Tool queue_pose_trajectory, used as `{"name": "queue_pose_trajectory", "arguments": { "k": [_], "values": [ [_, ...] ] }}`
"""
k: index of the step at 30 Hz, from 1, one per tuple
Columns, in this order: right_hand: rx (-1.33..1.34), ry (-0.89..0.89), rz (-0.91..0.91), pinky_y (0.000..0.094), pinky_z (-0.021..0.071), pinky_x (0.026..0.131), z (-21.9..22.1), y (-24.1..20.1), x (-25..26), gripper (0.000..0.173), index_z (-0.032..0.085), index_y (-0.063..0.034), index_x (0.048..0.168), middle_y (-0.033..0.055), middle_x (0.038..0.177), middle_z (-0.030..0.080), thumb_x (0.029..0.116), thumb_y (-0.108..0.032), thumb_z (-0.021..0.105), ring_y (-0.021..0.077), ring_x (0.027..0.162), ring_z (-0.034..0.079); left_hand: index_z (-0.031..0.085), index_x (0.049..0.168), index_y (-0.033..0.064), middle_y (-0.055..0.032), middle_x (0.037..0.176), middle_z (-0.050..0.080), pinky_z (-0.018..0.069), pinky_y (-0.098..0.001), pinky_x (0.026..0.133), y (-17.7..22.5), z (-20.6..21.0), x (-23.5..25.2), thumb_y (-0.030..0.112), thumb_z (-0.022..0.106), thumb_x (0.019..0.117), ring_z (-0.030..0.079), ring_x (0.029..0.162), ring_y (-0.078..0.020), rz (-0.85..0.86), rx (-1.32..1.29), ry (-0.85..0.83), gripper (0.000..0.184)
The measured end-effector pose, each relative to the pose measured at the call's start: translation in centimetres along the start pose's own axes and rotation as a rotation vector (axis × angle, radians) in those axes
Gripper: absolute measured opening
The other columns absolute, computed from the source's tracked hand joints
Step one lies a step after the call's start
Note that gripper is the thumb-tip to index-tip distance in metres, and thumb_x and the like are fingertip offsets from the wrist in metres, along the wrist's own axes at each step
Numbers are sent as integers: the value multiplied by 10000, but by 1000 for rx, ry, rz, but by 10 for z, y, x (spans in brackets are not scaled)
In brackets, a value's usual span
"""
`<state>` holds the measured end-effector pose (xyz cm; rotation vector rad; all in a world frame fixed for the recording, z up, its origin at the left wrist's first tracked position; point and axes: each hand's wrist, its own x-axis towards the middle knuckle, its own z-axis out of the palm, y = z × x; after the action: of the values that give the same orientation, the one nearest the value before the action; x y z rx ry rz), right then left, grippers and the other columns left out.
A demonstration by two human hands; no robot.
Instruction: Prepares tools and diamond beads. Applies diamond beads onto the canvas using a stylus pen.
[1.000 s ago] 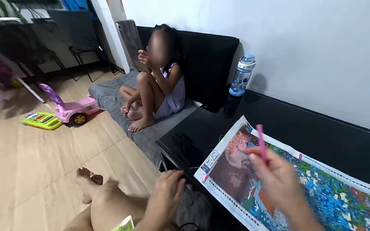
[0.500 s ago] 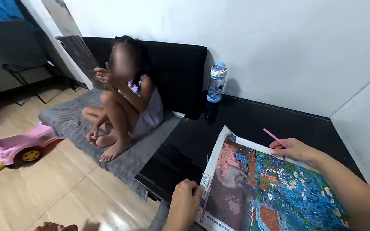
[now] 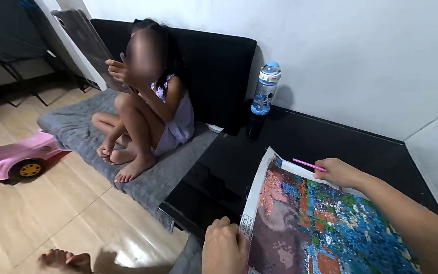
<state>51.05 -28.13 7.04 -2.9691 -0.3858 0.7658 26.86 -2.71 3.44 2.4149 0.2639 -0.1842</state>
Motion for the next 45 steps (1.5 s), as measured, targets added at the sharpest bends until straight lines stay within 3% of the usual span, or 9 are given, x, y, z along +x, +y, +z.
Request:
{"name": "queue_pose_trajectory", "arguments": {
  "k": [8,14,19,21,23,27,30,36,45],
  "values": [
    [-191,248,-296,596,511,888,9,-56,44,224,661,67,1135,255,1178,643,1041,-124,591,436,1055,655,739,875,-82,-247,986,693,488,-535,925,12,7,-30,119,554,974,659,1031,-409,-6,72,-121,291],
    [-186,348,-436,594,523,866,8,-138,57,270,642,85,1206,303,1292,583,1036,-121,598,472,1017,661,730,818,-64,-211,856,704,521,-516,810,28,42,-49,113,588,954,694,893,-395,88,56,74,265],
    [209,550,-581,572,519,827,11,-137,15,309,651,107,1088,279,1106,620,1087,-152,482,426,959,661,710,743,-34,-169,744,679,535,-481,707,19,61,-55,149,676,898,691,756,-350,217,27,270,243],
    [486,610,-628,484,505,779,17,-124,-14,329,680,87,1045,207,996,615,1090,-124,431,307,863,620,684,736,-7,-154,755,660,532,-453,680,6,67,-55,162,743,838,671,734,-330,303,27,405,206],
    [703,632,-629,267,450,629,32,-107,-39,364,680,-8,1007,47,889,545,1086,-202,383,91,688,511,709,864,24,-160,917,697,544,-424,744,-7,72,-56,148,753,805,683,839,-320,403,101,528,143],
    [964,573,-621,145,344,487,76,-85,-80,328,682,-102,968,-64,797,557,1069,-295,437,-15,540,411,712,1220,126,-140,1333,675,480,-403,1066,-25,84,-56,84,563,942,626,1265,-319,585,291,563,319],
    [1159,450,-614,140,371,434,106,-83,-99,243,685,-146,932,-114,605,499,1043,-235,489,-28,449,409,688,1260,148,-105,1368,663,428,-377,1131,-31,96,-58,42,505,958,590,1325,-281,640,367,527,369],
    [1380,241,-786,200,593,573,139,-83,-113,146,660,-132,951,-71,732,701,1027,-102,539,37,603,675,673,1287,122,-120,1376,656,459,-418,1110,-33,110,-63,17,513,919,600,1314,-304,600,364,575,415],
    [1271,325,-847,174,574,553,142,-77,-104,86,646,-116,951,-75,743,684,991,-82,578,13,591,653,675,1276,137,-95,1369,664,458,-465,1103,-43,106,-60,-9,524,881,612,1299,-302,554,378,633,448]
  ]
}}
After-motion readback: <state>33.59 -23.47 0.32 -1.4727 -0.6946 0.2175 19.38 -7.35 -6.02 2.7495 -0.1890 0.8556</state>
